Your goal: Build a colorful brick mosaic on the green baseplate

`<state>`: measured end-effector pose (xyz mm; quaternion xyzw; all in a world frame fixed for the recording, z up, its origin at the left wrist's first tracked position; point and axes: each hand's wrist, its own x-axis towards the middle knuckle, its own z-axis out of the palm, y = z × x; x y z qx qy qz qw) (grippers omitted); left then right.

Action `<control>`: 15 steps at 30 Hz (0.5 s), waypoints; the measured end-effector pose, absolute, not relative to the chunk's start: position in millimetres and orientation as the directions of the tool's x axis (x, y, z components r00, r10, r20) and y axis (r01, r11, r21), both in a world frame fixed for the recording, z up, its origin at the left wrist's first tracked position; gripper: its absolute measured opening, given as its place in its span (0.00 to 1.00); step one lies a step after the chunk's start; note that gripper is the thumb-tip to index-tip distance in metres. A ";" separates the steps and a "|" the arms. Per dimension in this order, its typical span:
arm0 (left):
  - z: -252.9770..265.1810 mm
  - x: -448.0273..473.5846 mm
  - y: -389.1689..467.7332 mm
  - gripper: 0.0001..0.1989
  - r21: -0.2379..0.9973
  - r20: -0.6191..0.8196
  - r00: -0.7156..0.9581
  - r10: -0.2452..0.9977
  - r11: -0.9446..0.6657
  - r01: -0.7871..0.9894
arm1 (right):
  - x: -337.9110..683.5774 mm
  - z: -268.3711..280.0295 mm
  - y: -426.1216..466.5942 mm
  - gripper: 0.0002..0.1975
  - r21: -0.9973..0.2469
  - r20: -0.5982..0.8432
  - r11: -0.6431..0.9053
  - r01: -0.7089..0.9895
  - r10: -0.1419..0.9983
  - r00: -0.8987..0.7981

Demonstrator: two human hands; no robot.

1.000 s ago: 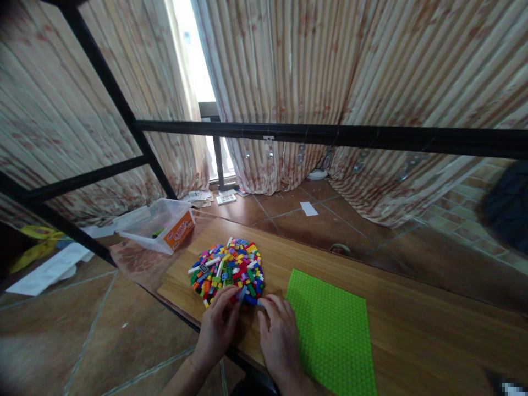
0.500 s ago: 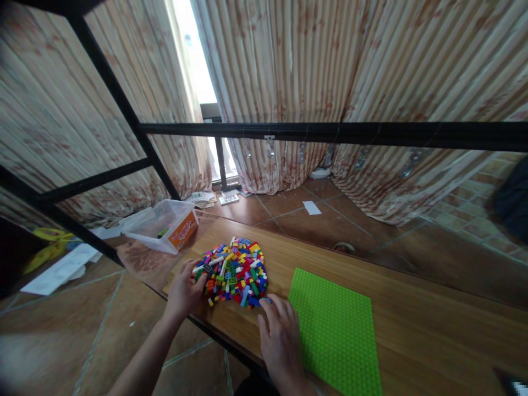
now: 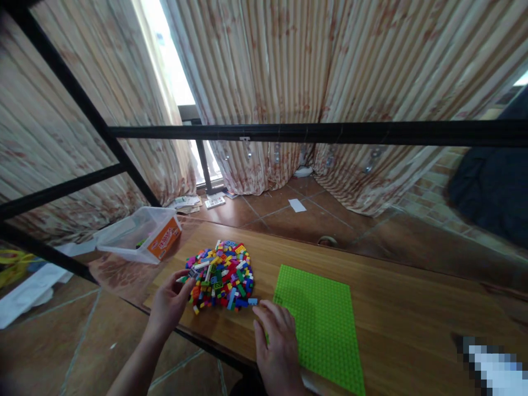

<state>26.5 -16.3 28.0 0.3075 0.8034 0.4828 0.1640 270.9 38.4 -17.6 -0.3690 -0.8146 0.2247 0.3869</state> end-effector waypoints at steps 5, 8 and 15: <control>28.0 120.6 -24.5 0.22 0.924 -0.357 -0.396 0.846 0.258 -0.283 | 280.4 -0.2 24.0 0.17 -0.701 0.491 0.630 0.334 0.766 -0.414; 7.5 160.2 -21.1 0.21 0.802 -0.427 -0.106 0.898 0.321 -0.504 | 292.8 5.1 21.8 0.14 -0.712 0.513 0.630 0.309 0.768 -0.385; -14.9 193.2 2.2 0.21 0.855 -0.443 -0.004 0.896 0.421 -0.302 | 330.8 -0.9 26.2 0.12 -0.737 0.469 0.551 0.393 0.834 -0.290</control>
